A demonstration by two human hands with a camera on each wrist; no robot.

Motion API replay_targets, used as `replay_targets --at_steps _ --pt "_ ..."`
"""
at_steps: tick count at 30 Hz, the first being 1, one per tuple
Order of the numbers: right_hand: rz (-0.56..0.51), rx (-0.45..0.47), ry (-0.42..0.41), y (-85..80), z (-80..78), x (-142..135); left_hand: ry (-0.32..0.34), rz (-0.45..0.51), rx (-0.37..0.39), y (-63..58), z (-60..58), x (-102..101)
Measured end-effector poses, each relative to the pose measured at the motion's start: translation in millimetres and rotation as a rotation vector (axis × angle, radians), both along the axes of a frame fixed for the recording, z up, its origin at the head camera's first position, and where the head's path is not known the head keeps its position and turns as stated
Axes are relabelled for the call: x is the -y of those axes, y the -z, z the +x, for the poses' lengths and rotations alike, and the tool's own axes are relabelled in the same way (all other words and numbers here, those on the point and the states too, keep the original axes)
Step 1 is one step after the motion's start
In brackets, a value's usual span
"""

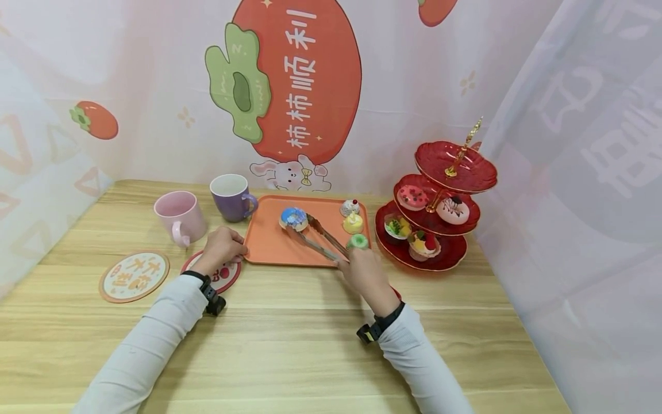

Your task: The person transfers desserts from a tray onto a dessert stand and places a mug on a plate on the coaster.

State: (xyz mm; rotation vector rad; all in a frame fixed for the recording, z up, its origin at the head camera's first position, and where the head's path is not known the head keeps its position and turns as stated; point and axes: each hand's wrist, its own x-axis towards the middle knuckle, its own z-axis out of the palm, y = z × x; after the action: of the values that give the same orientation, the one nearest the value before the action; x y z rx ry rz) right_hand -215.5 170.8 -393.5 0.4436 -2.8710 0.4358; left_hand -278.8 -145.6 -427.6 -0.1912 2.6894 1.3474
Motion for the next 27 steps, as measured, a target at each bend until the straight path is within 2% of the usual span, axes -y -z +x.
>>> replay_targets --at_steps 7,13,20,27 --pt "-0.016 -0.007 0.000 -0.7 14.4 -12 0.001 0.005 -0.008 0.7 -0.3 0" --pt "-0.035 0.026 -0.009 -4.0 24.9 -17 0.003 0.006 0.009 2.8 -3.2 1" --pt "-0.047 0.056 0.034 -8.9 34.5 -23 0.002 -0.004 0.008 1.9 -2.8 1" --pt "-0.052 0.049 0.037 -11.4 42.4 -31 0.003 -0.009 -0.007 1.1 -2.3 1"
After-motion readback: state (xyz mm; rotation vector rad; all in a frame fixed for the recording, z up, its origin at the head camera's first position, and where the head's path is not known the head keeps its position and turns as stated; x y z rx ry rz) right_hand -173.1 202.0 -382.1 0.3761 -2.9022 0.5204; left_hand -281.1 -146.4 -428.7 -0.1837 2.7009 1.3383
